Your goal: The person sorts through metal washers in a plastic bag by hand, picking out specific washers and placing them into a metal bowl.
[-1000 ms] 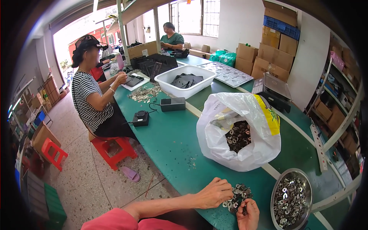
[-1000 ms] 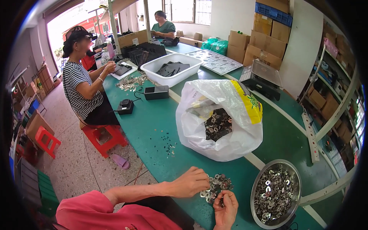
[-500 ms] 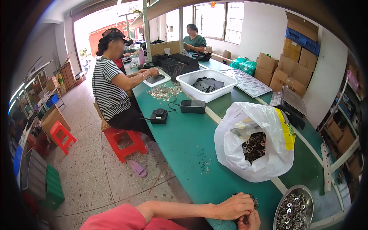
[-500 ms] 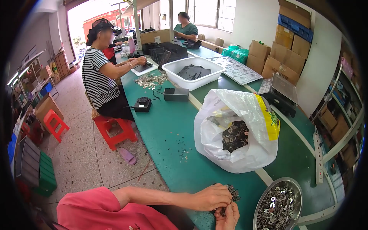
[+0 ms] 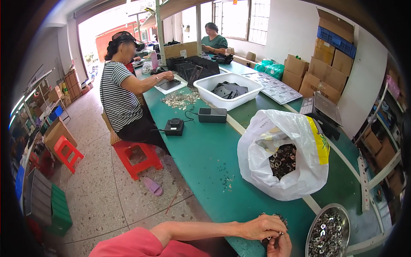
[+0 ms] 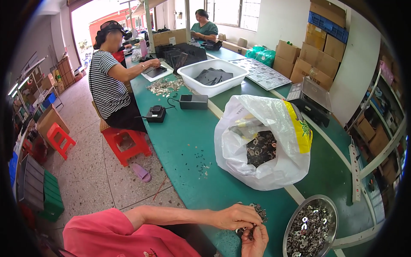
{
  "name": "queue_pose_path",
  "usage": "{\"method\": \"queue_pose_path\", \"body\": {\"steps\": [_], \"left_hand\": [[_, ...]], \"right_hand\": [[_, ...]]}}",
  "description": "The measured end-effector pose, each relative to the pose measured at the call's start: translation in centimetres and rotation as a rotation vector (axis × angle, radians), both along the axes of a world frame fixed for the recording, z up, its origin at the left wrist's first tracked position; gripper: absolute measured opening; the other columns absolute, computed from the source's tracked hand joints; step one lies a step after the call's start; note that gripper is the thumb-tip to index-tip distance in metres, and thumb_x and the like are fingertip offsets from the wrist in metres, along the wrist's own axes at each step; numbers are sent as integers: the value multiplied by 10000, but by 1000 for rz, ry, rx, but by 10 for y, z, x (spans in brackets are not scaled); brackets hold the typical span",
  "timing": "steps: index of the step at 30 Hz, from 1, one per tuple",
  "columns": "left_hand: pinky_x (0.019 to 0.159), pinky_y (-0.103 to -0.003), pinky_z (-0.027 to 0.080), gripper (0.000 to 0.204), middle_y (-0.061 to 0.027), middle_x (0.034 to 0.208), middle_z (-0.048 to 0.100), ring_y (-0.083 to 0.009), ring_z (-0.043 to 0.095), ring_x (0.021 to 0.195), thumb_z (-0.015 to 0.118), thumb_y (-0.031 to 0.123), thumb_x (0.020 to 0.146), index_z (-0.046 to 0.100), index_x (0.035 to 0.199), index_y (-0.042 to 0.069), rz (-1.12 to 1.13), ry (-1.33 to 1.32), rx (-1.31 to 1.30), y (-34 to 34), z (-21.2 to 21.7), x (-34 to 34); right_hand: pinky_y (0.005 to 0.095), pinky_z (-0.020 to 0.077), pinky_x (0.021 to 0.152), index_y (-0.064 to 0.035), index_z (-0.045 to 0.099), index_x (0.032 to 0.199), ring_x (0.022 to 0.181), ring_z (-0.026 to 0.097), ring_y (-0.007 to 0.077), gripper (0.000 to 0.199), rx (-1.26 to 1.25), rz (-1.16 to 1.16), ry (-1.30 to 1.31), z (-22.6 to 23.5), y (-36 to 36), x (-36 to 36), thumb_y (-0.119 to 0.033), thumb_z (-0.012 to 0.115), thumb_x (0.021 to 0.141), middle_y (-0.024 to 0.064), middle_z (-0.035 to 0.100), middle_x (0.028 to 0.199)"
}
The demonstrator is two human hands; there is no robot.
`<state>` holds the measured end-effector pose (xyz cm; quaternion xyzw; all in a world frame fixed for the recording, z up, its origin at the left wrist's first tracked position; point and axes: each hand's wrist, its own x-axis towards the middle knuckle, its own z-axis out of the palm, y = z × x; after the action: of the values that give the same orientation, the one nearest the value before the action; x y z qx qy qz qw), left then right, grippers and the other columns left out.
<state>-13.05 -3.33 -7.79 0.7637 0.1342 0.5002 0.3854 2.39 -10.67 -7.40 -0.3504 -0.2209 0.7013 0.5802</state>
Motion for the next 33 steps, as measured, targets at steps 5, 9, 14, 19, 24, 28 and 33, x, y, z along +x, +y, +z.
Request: {"method": "queue_pose_path", "body": {"steps": [5, 9, 14, 19, 24, 28, 33], "left_hand": [[789, -384, 488, 193, -145, 981, 629, -304, 596, 933, 591, -18, 777, 617, 968, -19, 26, -51, -61, -5, -3, 3], [718, -363, 491, 191, -155, 1011, 621, -295, 605, 885, 595, -30, 805, 622, 995, -39, 71, -79, 0, -2, -2, 1], [725, -371, 485, 175, -144, 963, 631, -291, 604, 870, 596, -42, 797, 622, 970, -40, 46, -83, -68, -5, -1, 0], [690, -356, 479, 156, -135, 930, 631, -288, 600, 836, 583, -63, 792, 618, 942, -38, 50, -90, 0, -5, -2, 2], [709, -352, 475, 144, -105, 909, 626, -277, 577, 835, 581, 3, 807, 624, 944, -4, 88, -99, -13, -6, -2, 3], [700, -348, 478, 153, -106, 919, 620, -272, 577, 835, 580, 0, 809, 620, 956, -5, 92, -105, 15, -7, 0, 5], [696, -342, 479, 167, -107, 904, 600, -272, 577, 827, 581, -13, 799, 615, 962, -10, 87, -127, -58, -7, 4, 2]], "right_hand": [[233, 476, 648, -12, 556, 1040, 745, 567, 126, 159, -9, -26, 2, 2, -1, -1, -126, 532, 931, 50, 601, 882], [234, 473, 645, -13, 555, 1020, 743, 565, 125, 143, -30, -14, 42, 10, -1, -2, -121, 530, 931, 56, 596, 870], [232, 468, 624, -9, 552, 1006, 716, 563, 126, 120, -14, -24, -25, 8, -3, -3, -89, 534, 919, 57, 591, 852], [232, 469, 624, -10, 556, 1018, 710, 568, 129, 126, -23, -28, -37, 9, -2, -4, -69, 540, 908, 59, 597, 842], [238, 476, 649, -10, 571, 1033, 734, 577, 137, 143, -15, -16, -44, 5, -1, -4, -62, 551, 901, 63, 607, 855], [259, 491, 692, -2, 580, 1046, 758, 587, 149, 159, 10, -20, -8, 2, -1, -2, -70, 559, 903, 71, 620, 898], [265, 496, 701, 1, 578, 1051, 778, 594, 153, 159, -1, -13, -26, -7, 1, 0, -63, 559, 906, 72, 625, 923]]}}
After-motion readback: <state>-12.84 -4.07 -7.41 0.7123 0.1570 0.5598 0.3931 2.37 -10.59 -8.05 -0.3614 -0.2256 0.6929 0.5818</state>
